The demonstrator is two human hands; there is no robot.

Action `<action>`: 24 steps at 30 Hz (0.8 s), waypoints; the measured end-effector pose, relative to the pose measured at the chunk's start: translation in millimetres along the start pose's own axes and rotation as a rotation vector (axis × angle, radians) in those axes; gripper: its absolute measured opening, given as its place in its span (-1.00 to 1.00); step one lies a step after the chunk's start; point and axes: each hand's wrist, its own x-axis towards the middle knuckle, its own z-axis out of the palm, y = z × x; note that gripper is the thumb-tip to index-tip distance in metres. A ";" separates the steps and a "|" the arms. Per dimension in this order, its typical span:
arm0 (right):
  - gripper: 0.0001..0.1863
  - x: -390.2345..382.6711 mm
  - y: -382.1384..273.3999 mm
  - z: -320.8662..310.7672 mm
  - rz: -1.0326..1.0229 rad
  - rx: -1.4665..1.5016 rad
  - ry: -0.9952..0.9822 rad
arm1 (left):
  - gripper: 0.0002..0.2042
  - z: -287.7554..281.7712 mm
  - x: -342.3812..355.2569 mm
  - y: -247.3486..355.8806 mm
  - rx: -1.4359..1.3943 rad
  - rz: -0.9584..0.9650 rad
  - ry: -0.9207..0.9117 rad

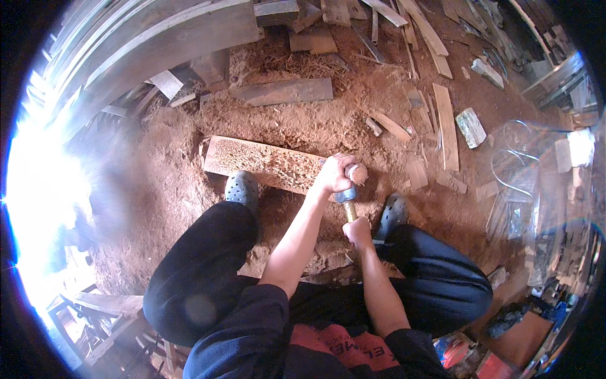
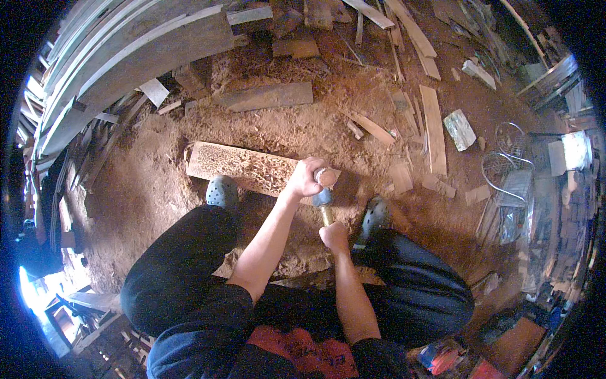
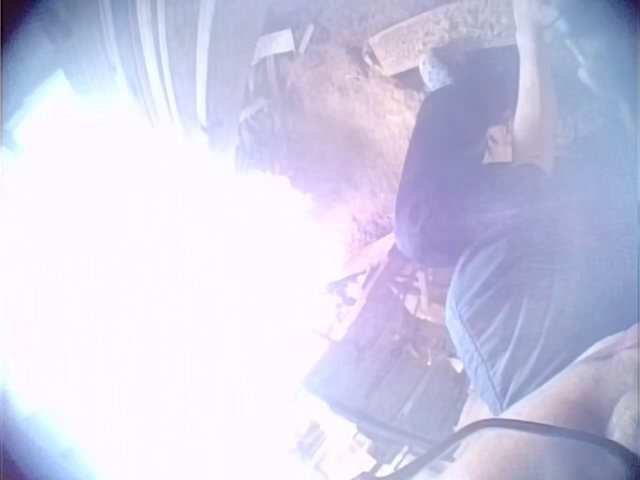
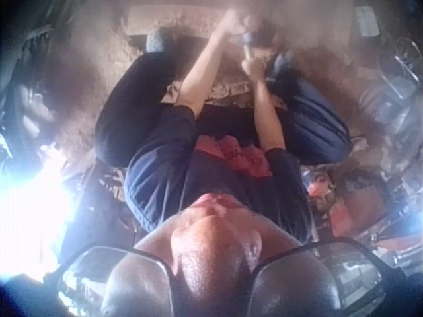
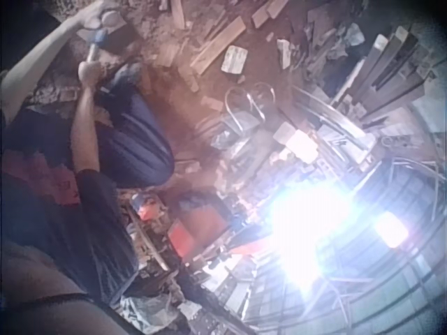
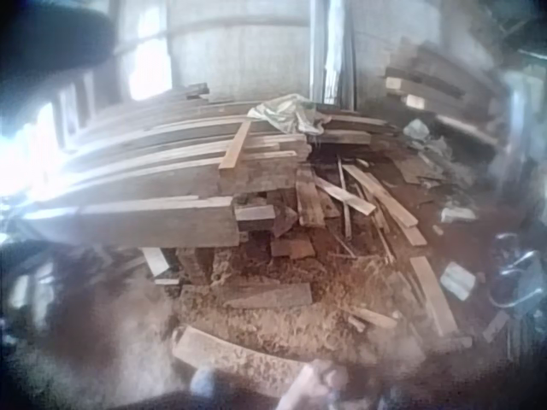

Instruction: The person sits on the floor and uses a chisel and mallet to carve a rectangular wooden plank. They repeatedly strike the chisel to remove wood shavings, gradually shaping the plank's surface.

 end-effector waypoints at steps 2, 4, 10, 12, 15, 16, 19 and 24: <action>-0.80 0.4 0.3 0.4 0.012 -0.002 -0.001 | -0.65 -0.8 5.3 -1.3 0.010 0.026 -0.002; -0.80 2.4 5.3 0.2 0.021 -0.008 0.006 | -0.65 -1.1 10.5 -0.5 0.002 0.051 0.003; -0.80 -0.1 -0.1 -0.7 0.011 0.014 -0.013 | -0.67 -4.2 7.5 -13.0 0.016 0.010 0.064; -0.80 -1.3 0.2 -2.6 0.032 0.032 -0.023 | -0.68 -2.6 5.8 -9.4 0.029 -0.035 0.018; -0.79 -2.0 -2.4 -4.6 0.033 0.044 -0.013 | -0.70 -0.3 6.1 -8.1 0.007 -0.023 -0.011; -0.79 -2.3 -3.1 -5.9 0.059 0.043 -0.047 | -0.70 1.1 6.2 -7.8 0.015 -0.031 -0.010; -0.71 -4.2 -7.8 -11.9 0.090 0.057 -0.105 | -0.69 4.9 6.5 -10.0 0.035 -0.062 0.003; -0.90 -24.6 -34.7 -47.7 0.145 0.565 -0.235 | -0.70 2.3 8.7 -20.4 0.005 -0.060 0.097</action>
